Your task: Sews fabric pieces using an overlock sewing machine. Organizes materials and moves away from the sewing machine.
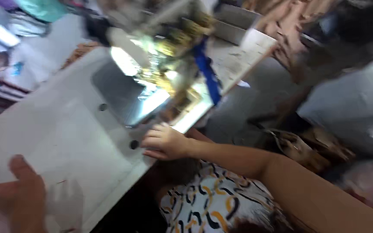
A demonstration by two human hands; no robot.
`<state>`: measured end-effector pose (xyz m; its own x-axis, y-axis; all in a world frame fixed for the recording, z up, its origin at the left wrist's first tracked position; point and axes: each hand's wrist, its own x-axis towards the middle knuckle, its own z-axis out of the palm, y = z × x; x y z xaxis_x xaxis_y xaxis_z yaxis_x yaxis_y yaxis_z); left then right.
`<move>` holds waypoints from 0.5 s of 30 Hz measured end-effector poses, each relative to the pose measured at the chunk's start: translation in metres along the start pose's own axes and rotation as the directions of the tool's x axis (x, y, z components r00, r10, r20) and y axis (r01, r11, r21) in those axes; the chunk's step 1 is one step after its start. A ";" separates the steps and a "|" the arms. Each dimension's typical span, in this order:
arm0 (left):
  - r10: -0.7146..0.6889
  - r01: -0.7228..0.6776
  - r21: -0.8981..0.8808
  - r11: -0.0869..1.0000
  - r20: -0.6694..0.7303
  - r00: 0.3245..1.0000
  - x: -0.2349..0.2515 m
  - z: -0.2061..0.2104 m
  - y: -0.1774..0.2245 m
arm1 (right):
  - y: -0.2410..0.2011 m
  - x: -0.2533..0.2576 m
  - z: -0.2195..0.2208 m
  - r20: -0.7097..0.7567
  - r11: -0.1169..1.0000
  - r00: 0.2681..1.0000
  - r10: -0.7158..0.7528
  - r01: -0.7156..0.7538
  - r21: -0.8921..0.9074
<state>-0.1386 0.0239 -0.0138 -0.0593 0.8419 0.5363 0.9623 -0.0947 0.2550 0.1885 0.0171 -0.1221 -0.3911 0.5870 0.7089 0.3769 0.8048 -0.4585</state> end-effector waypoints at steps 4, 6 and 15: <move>0.313 -0.300 -0.190 0.935 0.039 0.949 -0.073 0.070 0.101 | -0.023 -0.043 -0.046 -0.088 0.969 0.993 0.084 -0.061 0.240; 0.336 -0.309 -0.241 0.920 0.078 0.939 -0.089 0.093 0.131 | -0.028 -0.090 -0.082 -0.015 0.978 0.994 0.106 -0.102 0.181; 0.254 -0.224 -0.172 0.959 0.175 0.951 -0.077 0.120 0.120 | -0.024 -0.307 -0.259 -0.034 0.376 0.393 0.919 -0.900 -0.222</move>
<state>0.0129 0.0116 -0.1207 0.2339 0.8697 0.4345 0.8908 -0.3708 0.2627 0.5172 -0.2054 -0.1895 0.2216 0.9672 -0.1243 0.6799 -0.2447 -0.6913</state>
